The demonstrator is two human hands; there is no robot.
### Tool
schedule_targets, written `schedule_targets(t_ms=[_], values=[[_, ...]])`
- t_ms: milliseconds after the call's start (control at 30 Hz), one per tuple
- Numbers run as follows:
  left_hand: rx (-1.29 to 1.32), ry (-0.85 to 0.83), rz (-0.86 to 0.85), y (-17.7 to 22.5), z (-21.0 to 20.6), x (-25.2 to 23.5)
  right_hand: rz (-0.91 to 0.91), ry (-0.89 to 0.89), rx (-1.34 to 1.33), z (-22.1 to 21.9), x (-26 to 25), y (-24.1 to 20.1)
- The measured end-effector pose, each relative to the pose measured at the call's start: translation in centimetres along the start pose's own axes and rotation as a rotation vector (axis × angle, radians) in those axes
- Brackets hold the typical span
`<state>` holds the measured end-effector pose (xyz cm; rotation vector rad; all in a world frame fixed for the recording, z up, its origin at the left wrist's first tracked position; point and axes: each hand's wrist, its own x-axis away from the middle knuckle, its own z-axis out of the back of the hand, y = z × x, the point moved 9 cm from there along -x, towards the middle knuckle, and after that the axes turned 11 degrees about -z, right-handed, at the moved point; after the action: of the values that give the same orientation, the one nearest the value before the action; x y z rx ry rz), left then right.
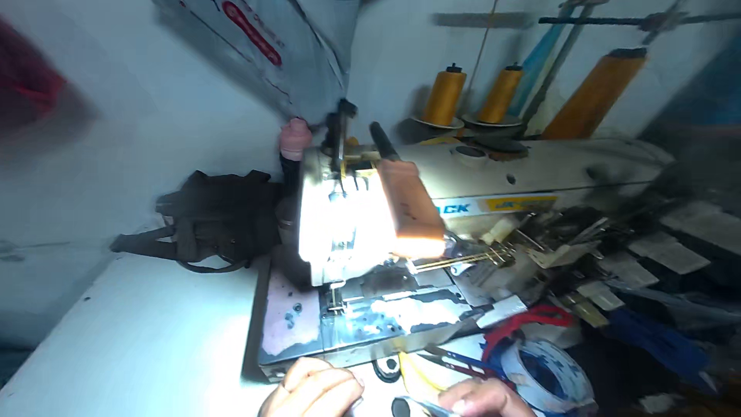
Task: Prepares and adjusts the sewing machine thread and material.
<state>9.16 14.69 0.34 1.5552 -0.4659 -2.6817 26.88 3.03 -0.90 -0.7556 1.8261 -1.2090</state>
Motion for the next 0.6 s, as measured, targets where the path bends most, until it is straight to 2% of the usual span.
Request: schedule_targets(t_ms=[133, 167, 233, 300, 400, 600], values=[[0.014, 0.021, 0.106, -0.2, -0.5, 0.1, 0.145, 0.2, 0.622, 4.6, 0.0, -2.5], [0.031, 0.033, 0.127, -0.1, -0.7, 0.2, 0.138, 0.251, 0.8, 5.5, 0.0, -2.7], [0.086, 0.067, 0.16, 0.1, -1.2, 0.5, -0.016, 0.177, 1.07, 6.4, -0.5, -1.2], [0.124, 0.087, 0.199, 0.3, -1.9, 0.8, -0.147, 0.005, 1.191, 6.2, -1.2, 1.3], [0.158, 0.104, 0.283, 0.3, -2.7, 1.2, -0.226, -0.174, 1.31, 5.9, -2.2, 4.6], [0.246, 0.119, 0.434, -0.1, -3.1, 0.5, -0.266, -0.175, 1.588, 5.7, -4.8, 7.1]])
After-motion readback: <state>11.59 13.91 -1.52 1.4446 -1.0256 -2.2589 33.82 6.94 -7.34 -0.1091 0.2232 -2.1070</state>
